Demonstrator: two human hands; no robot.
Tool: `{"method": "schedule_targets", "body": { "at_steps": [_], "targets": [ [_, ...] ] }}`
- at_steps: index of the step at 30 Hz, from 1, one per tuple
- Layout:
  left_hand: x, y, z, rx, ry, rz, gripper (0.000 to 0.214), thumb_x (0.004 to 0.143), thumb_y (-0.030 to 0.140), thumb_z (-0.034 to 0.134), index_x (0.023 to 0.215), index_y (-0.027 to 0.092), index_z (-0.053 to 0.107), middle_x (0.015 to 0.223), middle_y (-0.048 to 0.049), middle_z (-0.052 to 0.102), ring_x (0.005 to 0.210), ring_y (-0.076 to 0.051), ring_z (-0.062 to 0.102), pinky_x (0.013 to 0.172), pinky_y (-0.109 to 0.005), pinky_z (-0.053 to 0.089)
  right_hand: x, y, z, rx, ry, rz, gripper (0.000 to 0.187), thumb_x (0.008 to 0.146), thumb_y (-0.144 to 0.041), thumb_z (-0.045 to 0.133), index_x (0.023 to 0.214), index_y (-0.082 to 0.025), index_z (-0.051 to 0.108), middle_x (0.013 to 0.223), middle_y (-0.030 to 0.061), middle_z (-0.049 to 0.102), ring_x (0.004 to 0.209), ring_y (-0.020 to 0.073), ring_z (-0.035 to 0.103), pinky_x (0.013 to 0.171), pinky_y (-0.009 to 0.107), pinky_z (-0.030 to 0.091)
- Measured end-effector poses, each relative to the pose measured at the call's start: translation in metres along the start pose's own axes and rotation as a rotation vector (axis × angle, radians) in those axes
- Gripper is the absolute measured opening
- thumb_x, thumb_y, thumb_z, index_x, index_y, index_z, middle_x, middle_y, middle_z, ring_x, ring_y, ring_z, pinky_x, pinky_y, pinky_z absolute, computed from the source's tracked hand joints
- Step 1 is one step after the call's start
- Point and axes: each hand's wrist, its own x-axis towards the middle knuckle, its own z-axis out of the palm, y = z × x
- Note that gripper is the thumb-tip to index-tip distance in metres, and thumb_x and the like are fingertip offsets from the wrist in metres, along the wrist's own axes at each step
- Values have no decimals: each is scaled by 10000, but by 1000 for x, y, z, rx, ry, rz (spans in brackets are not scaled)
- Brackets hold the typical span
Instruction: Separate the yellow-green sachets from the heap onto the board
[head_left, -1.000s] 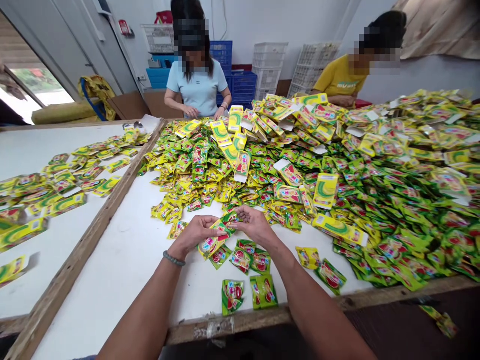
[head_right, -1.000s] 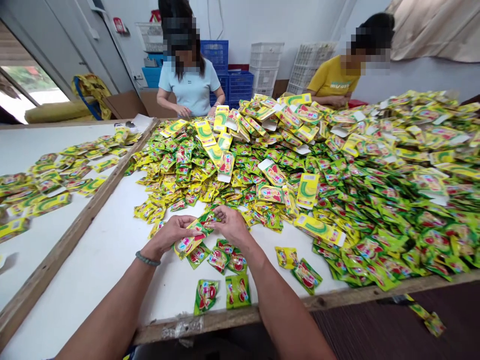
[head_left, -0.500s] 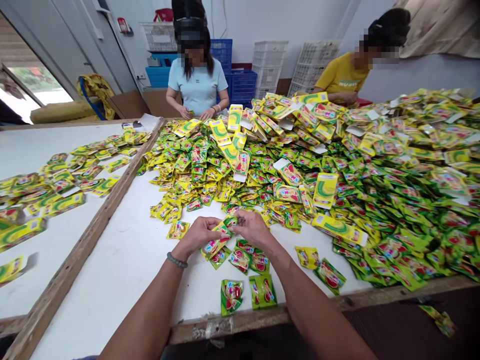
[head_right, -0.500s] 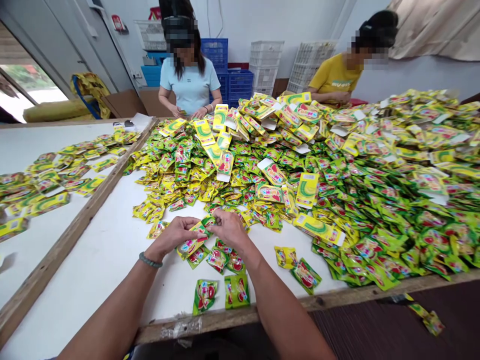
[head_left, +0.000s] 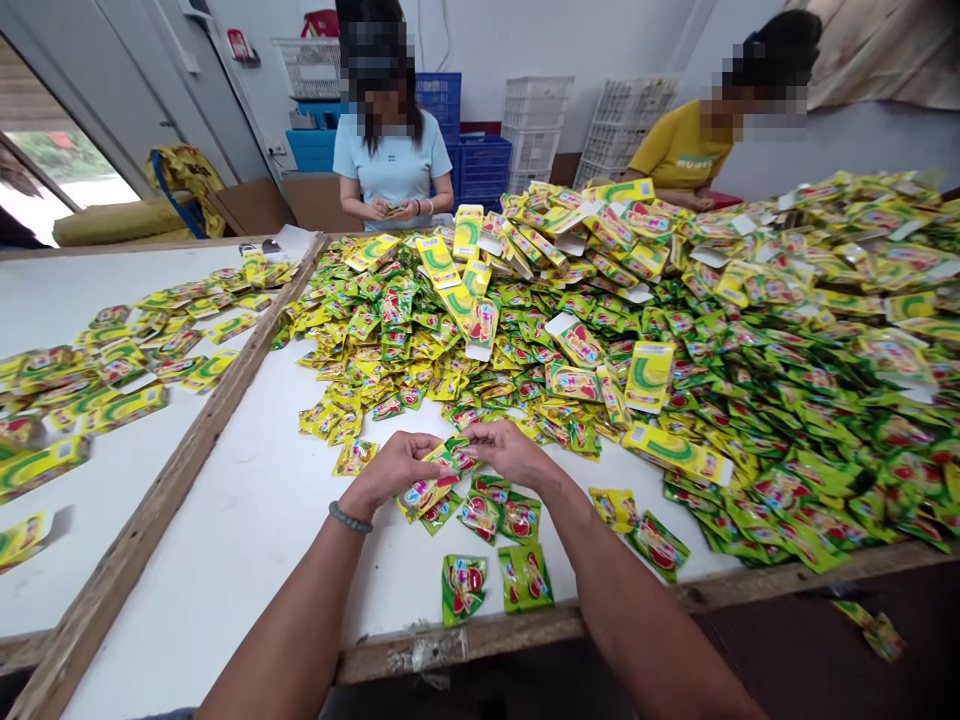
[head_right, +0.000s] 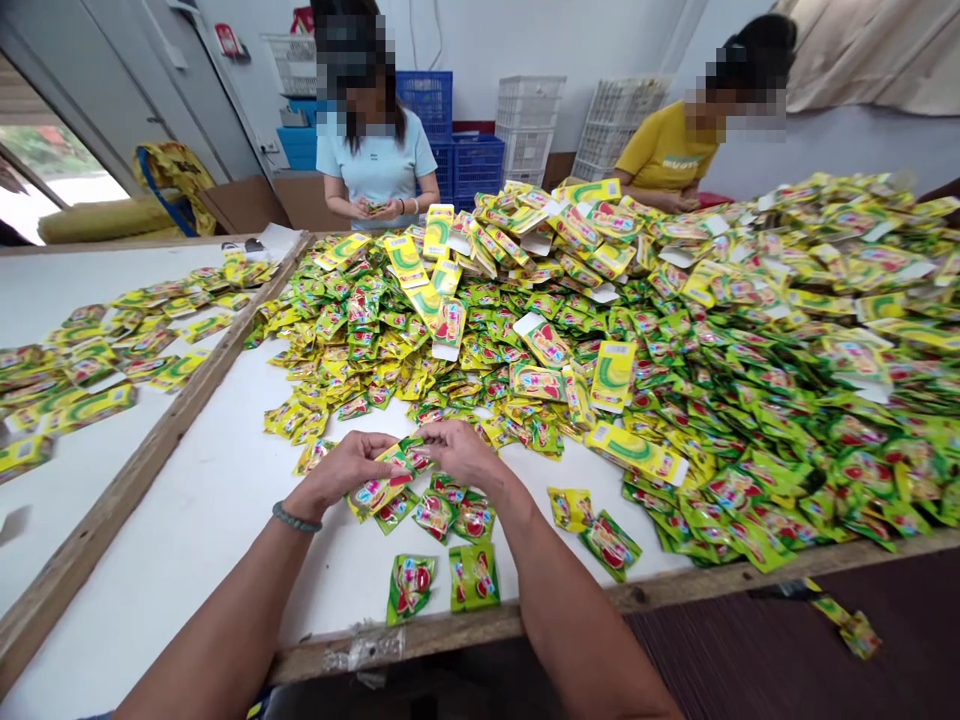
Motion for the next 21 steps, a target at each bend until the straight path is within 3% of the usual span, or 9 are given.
{"method": "schedule_targets", "body": {
  "at_steps": [2, 7, 12, 17, 21],
  "targets": [
    [2, 0, 1, -22, -2, -4, 451, 564, 306, 785, 962, 124, 674, 690, -22, 683, 569, -144, 601, 542, -233, 456, 0, 1, -2, 14, 24, 5, 168, 767, -280, 558, 766, -153, 669, 653, -15, 577, 582, 101, 477, 531, 197, 351],
    [4, 0, 5, -10, 34, 4, 443, 566, 338, 779, 941, 127, 679, 668, -18, 677, 554, -144, 591, 524, -231, 442, 1, -4, 3, -119, 247, 19, 217, 768, -361, 584, 716, -162, 652, 585, -21, 545, 537, 98, 435, 502, 207, 304],
    [5, -4, 5, 29, 48, 0, 382, 550, 348, 785, 826, 106, 683, 615, -11, 657, 534, -141, 576, 494, -221, 417, 4, -6, 13, -281, 228, -30, 135, 746, -231, 592, 634, -180, 649, 540, -22, 545, 535, 103, 458, 531, 228, 312],
    [8, -4, 5, -83, 104, 24, 333, 577, 325, 776, 825, 132, 666, 688, -12, 687, 547, -131, 595, 530, -225, 447, 5, -5, 13, 40, 314, 38, 179, 735, -275, 595, 881, -175, 622, 732, 7, 629, 662, 126, 569, 611, 237, 438],
    [6, -2, 5, -102, 116, 29, 353, 566, 323, 786, 833, 129, 661, 698, -23, 695, 553, -142, 608, 529, -231, 454, 4, -7, 13, 146, 281, 70, 197, 704, -214, 597, 894, -183, 557, 723, -3, 641, 671, 131, 600, 629, 245, 465]
  ]
}}
